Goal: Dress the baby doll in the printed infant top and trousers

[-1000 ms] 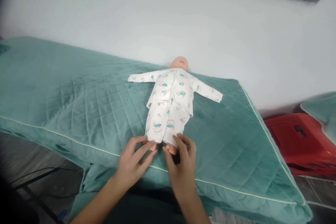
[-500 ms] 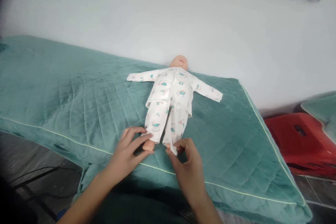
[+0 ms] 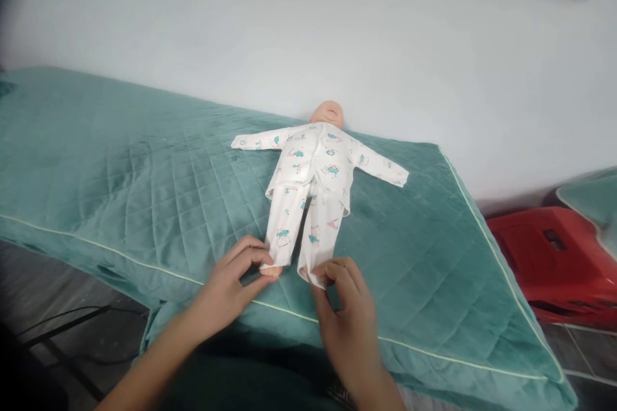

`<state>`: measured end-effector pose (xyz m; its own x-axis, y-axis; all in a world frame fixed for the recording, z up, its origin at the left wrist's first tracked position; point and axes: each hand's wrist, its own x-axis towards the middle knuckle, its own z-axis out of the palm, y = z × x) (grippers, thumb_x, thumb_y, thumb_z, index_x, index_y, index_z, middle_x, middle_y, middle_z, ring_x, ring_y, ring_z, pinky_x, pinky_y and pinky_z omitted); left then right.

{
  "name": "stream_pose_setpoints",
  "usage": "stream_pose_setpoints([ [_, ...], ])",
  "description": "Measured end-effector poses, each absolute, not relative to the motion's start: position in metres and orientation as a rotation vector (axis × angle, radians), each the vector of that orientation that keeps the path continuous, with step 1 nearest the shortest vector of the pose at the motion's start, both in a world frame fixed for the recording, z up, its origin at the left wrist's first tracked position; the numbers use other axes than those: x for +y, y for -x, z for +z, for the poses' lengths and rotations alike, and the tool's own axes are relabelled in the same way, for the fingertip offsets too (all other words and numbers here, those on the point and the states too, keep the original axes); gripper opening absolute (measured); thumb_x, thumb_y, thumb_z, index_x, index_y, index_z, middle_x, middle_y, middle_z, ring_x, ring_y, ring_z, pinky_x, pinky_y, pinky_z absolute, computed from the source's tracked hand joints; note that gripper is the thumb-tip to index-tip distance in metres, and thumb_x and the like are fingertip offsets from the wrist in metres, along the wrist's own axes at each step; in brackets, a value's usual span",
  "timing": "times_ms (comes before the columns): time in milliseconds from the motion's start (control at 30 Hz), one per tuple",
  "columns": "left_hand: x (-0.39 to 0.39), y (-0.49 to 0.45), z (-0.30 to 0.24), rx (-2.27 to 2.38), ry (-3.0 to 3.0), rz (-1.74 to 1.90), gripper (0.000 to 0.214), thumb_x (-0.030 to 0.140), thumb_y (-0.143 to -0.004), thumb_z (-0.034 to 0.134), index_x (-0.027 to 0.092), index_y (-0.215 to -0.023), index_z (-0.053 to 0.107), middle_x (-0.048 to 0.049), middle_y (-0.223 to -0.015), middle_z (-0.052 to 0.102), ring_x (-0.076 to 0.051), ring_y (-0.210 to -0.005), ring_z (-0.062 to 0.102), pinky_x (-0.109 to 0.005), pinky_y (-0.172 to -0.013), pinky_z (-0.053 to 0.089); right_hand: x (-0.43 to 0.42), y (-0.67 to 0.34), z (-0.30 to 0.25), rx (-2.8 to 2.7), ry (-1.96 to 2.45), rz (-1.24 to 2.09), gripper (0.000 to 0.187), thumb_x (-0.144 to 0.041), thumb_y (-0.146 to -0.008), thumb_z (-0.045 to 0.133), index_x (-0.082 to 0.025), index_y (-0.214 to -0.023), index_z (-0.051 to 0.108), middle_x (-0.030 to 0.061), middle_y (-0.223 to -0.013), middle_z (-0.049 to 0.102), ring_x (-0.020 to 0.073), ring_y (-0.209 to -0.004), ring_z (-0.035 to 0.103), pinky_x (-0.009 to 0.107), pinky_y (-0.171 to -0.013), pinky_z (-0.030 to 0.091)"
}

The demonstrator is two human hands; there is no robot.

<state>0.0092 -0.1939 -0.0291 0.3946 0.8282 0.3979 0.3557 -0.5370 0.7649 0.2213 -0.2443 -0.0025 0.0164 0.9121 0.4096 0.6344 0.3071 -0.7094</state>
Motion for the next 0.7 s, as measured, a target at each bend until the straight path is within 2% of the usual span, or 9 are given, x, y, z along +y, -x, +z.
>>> stream_pose_setpoints([
  [200, -0.197, -0.009, -0.032, 1.004, -2.027, 1.109, 0.006, 0.019, -0.094, 0.065, 0.021, -0.098, 0.061, -0.0013, -0.099, 0.061, -0.012, -0.094, 0.061, -0.024, -0.083, 0.049, -0.248, -0.223, -0.010, -1.733, 1.384, 0.256, 0.016, -0.010, -0.094, 0.062, -0.024, -0.101, 0.063, 0.0009, -0.094, 0.061, 0.0133, -0.086, 0.061, 0.025, -0.073, 0.048],
  [367, -0.202, -0.012, -0.030, 0.914, -2.080, 1.134, 0.012, 0.011, -0.097, 0.057, 0.022, -0.101, 0.063, -0.0015, -0.099, 0.063, -0.012, -0.093, 0.061, -0.025, -0.083, 0.050, -0.248, -0.218, -0.020, -1.690, 1.424, 0.327, 0.015, -0.015, -0.094, 0.064, -0.025, -0.104, 0.061, 0.0032, -0.101, 0.060, 0.0166, -0.091, 0.060, 0.030, -0.077, 0.052],
  [467, -0.204, -0.013, -0.034, 0.996, -2.134, 1.138, 0.017, 0.015, -0.096, 0.061, 0.024, -0.110, 0.062, -0.0030, -0.101, 0.063, -0.015, -0.097, 0.060, -0.030, -0.085, 0.051, -0.247, -0.213, -0.026, -1.689, 1.449, 0.320, 0.022, -0.018, -0.095, 0.064, -0.026, -0.114, 0.059, 0.0057, -0.108, 0.059, 0.0196, -0.099, 0.060, 0.035, -0.082, 0.053],
  [600, -0.205, -0.012, -0.044, 1.220, -2.186, 1.110, 0.035, 0.027, -0.090, 0.070, 0.026, -0.124, 0.058, -0.0081, -0.122, 0.060, -0.023, -0.115, 0.057, -0.041, -0.097, 0.051, -0.244, -0.207, -0.027, -1.707, 1.492, 0.177, 0.033, -0.020, -0.093, 0.066, -0.026, -0.124, 0.056, 0.0082, -0.117, 0.057, 0.0239, -0.109, 0.056, 0.041, -0.088, 0.053],
  [700, -0.205, -0.011, -0.050, 1.289, -2.192, 1.054, 0.043, 0.029, -0.091, 0.069, 0.027, -0.131, 0.053, -0.0101, -0.129, 0.056, -0.026, -0.121, 0.054, -0.046, -0.101, 0.050, -0.241, -0.203, -0.025, -1.738, 1.503, 0.122, 0.034, -0.019, -0.092, 0.067, -0.025, -0.124, 0.057, 0.0088, -0.120, 0.056, 0.0250, -0.111, 0.053, 0.042, -0.090, 0.052],
])
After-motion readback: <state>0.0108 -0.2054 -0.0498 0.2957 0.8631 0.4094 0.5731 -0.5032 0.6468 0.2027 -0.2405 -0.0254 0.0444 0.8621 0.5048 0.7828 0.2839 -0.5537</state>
